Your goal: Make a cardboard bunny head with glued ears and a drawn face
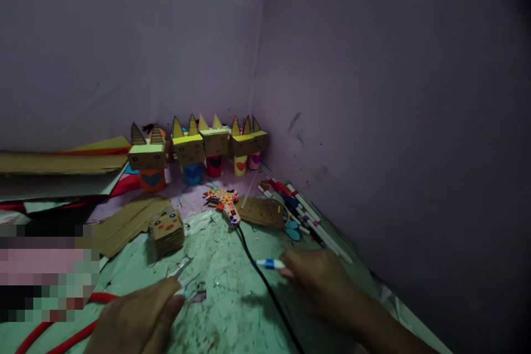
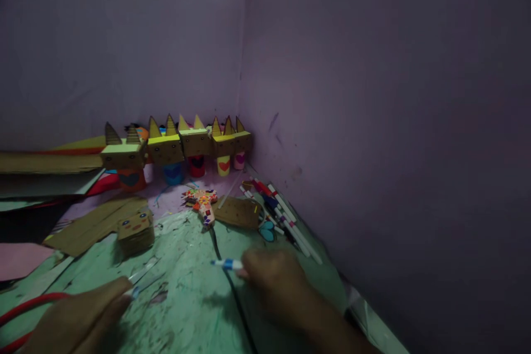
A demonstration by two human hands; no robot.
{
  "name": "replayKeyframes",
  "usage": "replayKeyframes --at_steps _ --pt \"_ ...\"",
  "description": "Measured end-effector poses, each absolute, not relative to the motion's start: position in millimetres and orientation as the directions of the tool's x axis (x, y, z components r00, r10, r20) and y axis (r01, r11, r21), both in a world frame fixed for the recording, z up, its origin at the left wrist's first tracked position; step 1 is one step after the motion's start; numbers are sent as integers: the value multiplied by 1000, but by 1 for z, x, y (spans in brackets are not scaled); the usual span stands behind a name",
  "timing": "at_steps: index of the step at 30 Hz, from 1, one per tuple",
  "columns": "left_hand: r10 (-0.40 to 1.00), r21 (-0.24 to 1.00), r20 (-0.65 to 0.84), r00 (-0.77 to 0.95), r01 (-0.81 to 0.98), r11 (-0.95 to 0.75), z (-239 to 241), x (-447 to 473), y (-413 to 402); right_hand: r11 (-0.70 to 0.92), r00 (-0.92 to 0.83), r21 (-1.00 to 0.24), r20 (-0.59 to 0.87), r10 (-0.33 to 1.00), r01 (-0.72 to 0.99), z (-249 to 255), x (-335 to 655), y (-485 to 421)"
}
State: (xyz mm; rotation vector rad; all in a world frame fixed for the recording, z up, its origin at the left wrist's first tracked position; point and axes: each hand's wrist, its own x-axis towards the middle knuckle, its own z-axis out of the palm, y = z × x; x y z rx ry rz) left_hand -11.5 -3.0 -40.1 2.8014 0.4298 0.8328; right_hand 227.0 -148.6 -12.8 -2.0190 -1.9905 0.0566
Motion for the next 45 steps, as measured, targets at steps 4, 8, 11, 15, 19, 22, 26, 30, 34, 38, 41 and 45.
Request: replayKeyframes --at_steps 4,8,11,15,19,22,26,30,34,38,41,45 --pt "358 196 453 817 300 -933 -39 -4 -15 -15 258 -689 252 933 725 -8 228 -145" --pt "536 352 534 653 405 -844 -34 -2 -12 48 376 -945 175 910 322 -8 221 -131" --pt "891 708 408 198 548 -446 -25 -13 14 138 369 -977 191 909 165 -6 219 -109" --pt "990 961 -137 -30 239 140 -25 -20 51 120 262 -991 133 956 64 -1 193 -54" --pt "970 958 -235 68 185 219 -36 -15 62 101 189 -995 104 976 27 -13 153 1" --pt "965 963 -228 132 175 204 -40 -12 57 96 148 -995 92 985 -22 -27 135 16" --pt "951 969 -243 190 96 228 -38 -10 51 127 145 -989 116 983 -72 -31 130 4" --pt "935 956 -271 228 -47 289 -36 -7 45 141 132 -985 127 983 -103 -25 132 -12" --pt "930 936 -260 260 -167 308 -35 -5 36 209 102 -967 195 975 -146 -30 139 -22" --pt "922 914 -229 313 -257 314 -40 -6 30 299 55 -929 294 954 -219 -40 145 -29" --pt "902 926 -211 376 -220 308 -43 -7 30 306 47 -920 304 951 -244 -44 147 -32" --pt "847 925 -186 499 -201 321 -40 -9 31 327 158 -944 317 935 -35 -44 152 -36"
